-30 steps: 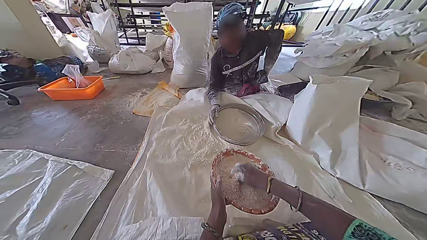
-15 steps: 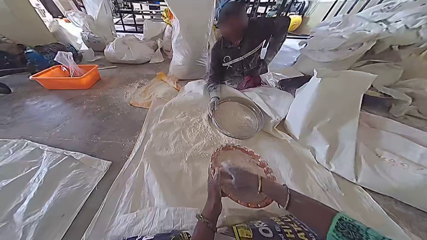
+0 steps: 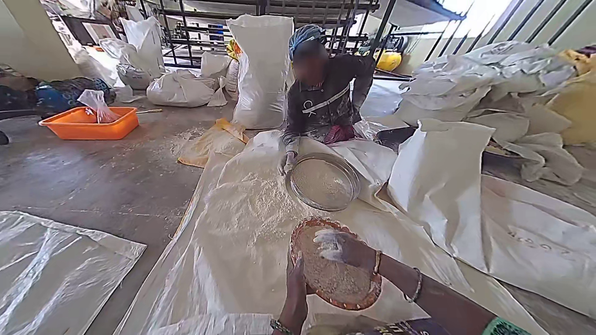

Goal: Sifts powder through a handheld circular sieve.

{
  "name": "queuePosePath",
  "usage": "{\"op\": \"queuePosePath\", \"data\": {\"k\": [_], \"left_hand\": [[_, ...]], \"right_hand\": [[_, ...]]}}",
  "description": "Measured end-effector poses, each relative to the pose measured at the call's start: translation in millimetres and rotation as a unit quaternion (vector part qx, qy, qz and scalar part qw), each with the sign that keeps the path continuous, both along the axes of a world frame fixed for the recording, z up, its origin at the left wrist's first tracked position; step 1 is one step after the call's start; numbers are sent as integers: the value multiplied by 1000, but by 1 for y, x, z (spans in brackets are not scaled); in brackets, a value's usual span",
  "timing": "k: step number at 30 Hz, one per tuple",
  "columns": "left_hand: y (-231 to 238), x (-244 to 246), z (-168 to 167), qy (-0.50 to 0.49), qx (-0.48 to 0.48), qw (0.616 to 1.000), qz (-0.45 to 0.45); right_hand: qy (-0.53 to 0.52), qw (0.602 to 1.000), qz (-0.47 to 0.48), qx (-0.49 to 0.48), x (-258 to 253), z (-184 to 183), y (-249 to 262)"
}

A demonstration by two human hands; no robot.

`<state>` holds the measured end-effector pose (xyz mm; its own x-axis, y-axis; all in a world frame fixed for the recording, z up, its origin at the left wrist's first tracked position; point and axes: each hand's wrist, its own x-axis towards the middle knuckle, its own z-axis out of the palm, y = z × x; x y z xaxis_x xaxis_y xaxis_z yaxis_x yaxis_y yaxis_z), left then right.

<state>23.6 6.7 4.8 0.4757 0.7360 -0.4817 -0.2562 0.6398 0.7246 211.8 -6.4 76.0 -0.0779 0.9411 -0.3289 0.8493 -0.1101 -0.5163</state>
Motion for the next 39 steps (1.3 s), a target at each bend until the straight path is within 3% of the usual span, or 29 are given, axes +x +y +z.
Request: {"op": "queuePosePath", "data": {"k": [5,8,11,15,19,21,25,29,34,39], "left_hand": [[-2,1,-5,-5,10,1000,-6],[1,0,-9,-4,-19,1000,8],[2,0,-10,-6,-33,999,18],[-3,2,-8,-16,-21,1000,6],[-1,-1,-5,-11,-17,1000,15],[0,-3,-5,-15,-12,1000,23],[1,-1,-6,-24,-19,999,36],[-1,-1,-10,-18,-3,1000,23],[-1,-2,-6,-5,0,1000,18],[0,0,-8,-17,-1,999,38]], "right_hand": [[61,989,72,-114,-26,-1,2],[-1,978,164,-128,-37,-12,3],[-63,972,196,-116,-46,-14,-2],[-127,974,151,-110,-50,-3,-5],[-81,995,50,-14,-19,-3,2],[-72,996,27,-42,-7,2,0],[-76,992,18,-102,-21,7,-17],[-74,995,41,-50,-28,-22,-27],[-41,997,-19,61,-24,-2,-14],[-67,998,1,17,-4,-9,-9]]}}
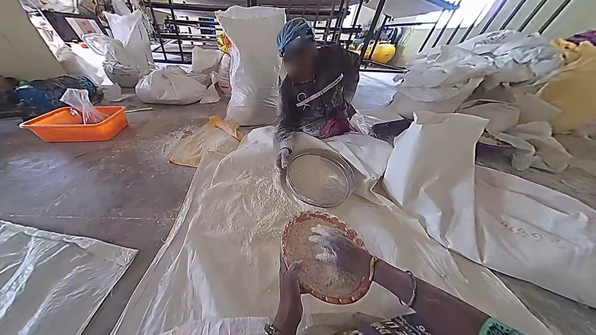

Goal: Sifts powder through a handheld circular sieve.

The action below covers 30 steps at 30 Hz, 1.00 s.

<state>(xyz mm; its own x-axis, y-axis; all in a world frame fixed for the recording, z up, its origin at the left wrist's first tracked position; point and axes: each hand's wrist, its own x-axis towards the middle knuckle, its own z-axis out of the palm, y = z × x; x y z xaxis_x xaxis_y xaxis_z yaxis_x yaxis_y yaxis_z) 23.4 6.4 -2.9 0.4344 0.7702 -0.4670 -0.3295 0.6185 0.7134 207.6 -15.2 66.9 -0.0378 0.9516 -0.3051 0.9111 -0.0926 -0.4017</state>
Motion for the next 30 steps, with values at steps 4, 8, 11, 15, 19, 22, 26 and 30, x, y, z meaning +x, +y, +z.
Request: {"op": "queuePosePath", "data": {"k": [4,8,11,15,19,22,26,30], "left_hand": [[-2,0,0,-11,11,1000,-1],[-4,0,-2,-23,16,1000,-2],[-5,-1,-2,-20,11,1000,-2],[-4,-1,-2,-18,11,1000,-14],[-5,2,-6,-20,16,999,-20],[-5,4,-4,-17,17,999,-22],[-2,1,2,-5,-6,1000,-5],[3,2,0,-2,-27,1000,13]], "right_hand": [[-1,995,-90,-31,11,-12,10],[8,993,-93,-74,3,-20,22],[35,995,-57,-70,-11,-26,29],[23,995,48,-86,-29,-23,21],[-6,989,128,-71,-45,-6,5],[6,995,86,-45,-36,-6,6],[-16,996,-9,-85,-13,24,14],[0,989,4,-150,3,24,4]]}}
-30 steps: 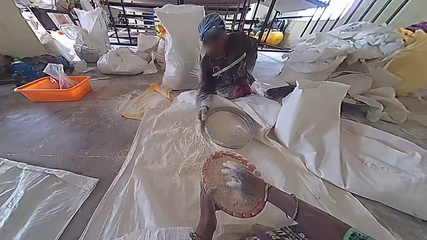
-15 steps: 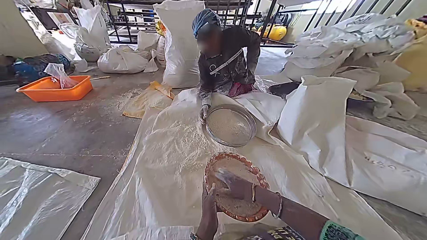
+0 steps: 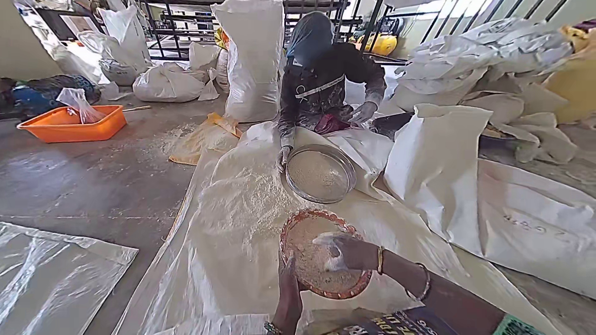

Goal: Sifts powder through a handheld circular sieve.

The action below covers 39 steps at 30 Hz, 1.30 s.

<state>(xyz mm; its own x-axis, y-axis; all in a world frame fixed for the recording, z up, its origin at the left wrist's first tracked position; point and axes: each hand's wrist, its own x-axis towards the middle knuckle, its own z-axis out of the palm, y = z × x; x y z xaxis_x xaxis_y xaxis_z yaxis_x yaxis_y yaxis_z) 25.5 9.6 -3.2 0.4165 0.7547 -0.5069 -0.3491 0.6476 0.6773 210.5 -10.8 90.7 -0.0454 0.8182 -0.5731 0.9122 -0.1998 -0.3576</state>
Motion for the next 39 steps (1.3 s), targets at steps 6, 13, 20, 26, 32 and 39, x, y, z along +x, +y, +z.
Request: {"op": "queuePosePath", "data": {"k": [6,13,20,26,32,39], "left_hand": [[-6,0,0,4,-13,1000,-19],[-6,1,-2,6,9,1000,-18],[-6,1,-2,-4,19,1000,-14],[-3,-4,-1,-2,42,999,-4],[-6,1,-4,-14,47,999,-19],[-1,-4,7,0,37,999,-13]], "right_hand": [[-15,999,24,39,-30,-25,-17],[-33,992,-44,110,-2,-23,15],[57,991,-83,92,-6,-43,28],[42,992,84,83,-48,-33,4],[24,992,74,102,-44,-25,-6],[13,983,-88,159,5,-19,15]]}}
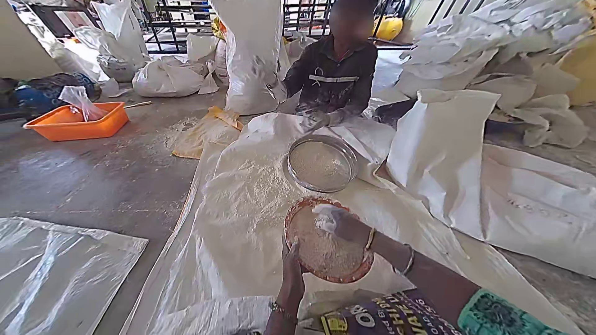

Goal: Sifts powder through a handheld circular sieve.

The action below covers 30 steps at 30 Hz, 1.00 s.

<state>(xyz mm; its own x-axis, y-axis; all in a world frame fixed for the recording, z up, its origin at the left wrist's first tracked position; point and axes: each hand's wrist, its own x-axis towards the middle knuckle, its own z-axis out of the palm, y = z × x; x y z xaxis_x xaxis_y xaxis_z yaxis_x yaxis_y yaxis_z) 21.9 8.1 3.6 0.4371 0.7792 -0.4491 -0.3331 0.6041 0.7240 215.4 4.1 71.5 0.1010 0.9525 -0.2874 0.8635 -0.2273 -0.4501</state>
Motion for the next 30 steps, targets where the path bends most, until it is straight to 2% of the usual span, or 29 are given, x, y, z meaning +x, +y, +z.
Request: {"op": "queuePosePath", "data": {"k": [3,5,10,15,18,23,26,30], "left_hand": [[0,0,3,-7,-4,1000,-4],[-1,0,3,-9,-4,1000,-10],[4,-4,1,-17,-8,1000,-5],[4,-3,-1,-12,-3,1000,-24],[3,1,0,5,2,999,-39],[10,-7,5,22,-35,999,-6],[14,-6,6,0,-64,998,25],[12,-4,3,6,-77,997,19]], "right_hand": [[10,999,-34,-37,5,-8,12],[4,998,-14,-56,-4,-16,18],[13,985,149,-83,-56,-7,4],[-39,965,243,-94,-55,-3,-19],[-90,971,200,-91,-38,5,-11],[-56,981,90,-163,-8,39,-3],[-65,971,98,-208,-19,24,-7],[-61,976,96,-188,-46,3,-2]]}}
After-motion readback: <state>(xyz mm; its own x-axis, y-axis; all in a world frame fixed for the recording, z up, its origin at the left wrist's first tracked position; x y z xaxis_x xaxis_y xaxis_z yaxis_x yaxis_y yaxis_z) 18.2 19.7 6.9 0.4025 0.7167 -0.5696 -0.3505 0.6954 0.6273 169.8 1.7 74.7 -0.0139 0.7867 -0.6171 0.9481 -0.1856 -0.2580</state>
